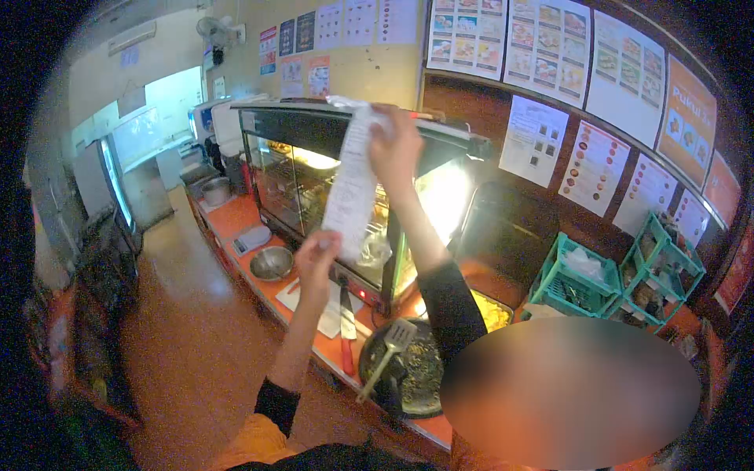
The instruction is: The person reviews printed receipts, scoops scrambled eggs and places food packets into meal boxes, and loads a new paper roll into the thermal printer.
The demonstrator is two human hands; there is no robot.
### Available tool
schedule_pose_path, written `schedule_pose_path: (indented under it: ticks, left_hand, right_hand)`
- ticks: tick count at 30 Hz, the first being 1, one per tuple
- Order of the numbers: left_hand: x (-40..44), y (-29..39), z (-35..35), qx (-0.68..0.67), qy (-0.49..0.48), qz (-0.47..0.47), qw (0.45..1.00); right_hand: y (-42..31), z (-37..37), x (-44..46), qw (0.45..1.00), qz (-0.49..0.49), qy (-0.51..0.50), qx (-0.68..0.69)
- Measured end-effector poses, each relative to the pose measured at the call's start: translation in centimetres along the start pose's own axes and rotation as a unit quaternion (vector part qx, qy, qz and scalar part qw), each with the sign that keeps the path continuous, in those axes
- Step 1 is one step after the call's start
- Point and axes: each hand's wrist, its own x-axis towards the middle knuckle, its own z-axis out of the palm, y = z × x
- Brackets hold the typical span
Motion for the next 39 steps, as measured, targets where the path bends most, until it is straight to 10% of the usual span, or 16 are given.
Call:
schedule_pose_path:
  ticks: [11,14,16,20,36,39]
  left_hand:
    - [9.1,-9.3,-7.1,-0.116,0.067,-0.134,0.982]
    - [9.7,-9.5,-8.3,-0.161,0.020,-0.130,0.978]
    - [10.2,-10.0,-8.4,-0.158,0.003,-0.128,0.979]
    - [12.7,-12.2,-8.3,-0.174,-0.047,-0.132,0.975]
    - [17.1,-10.4,-12.1,-0.043,-0.156,0.111,0.980]
    - [18.5,-11.7,-13.6,-0.054,-0.085,0.025,0.995]
  right_hand:
    - [6.1,13.7,0.7,0.933,0.187,-0.111,-0.288]
    - [4.0,13.5,0.4,0.846,0.132,-0.205,-0.474]
    - [4.5,13.5,-0.3,0.795,-0.077,-0.067,-0.597]
    - [4.2,14.8,-1.2,0.755,-0.042,-0.083,-0.649]
    - [5.6,17.4,-1.9,0.791,-0.046,-0.094,-0.602]
    - [6.5,20.3,-1.4,0.822,-0.068,-0.080,-0.560]
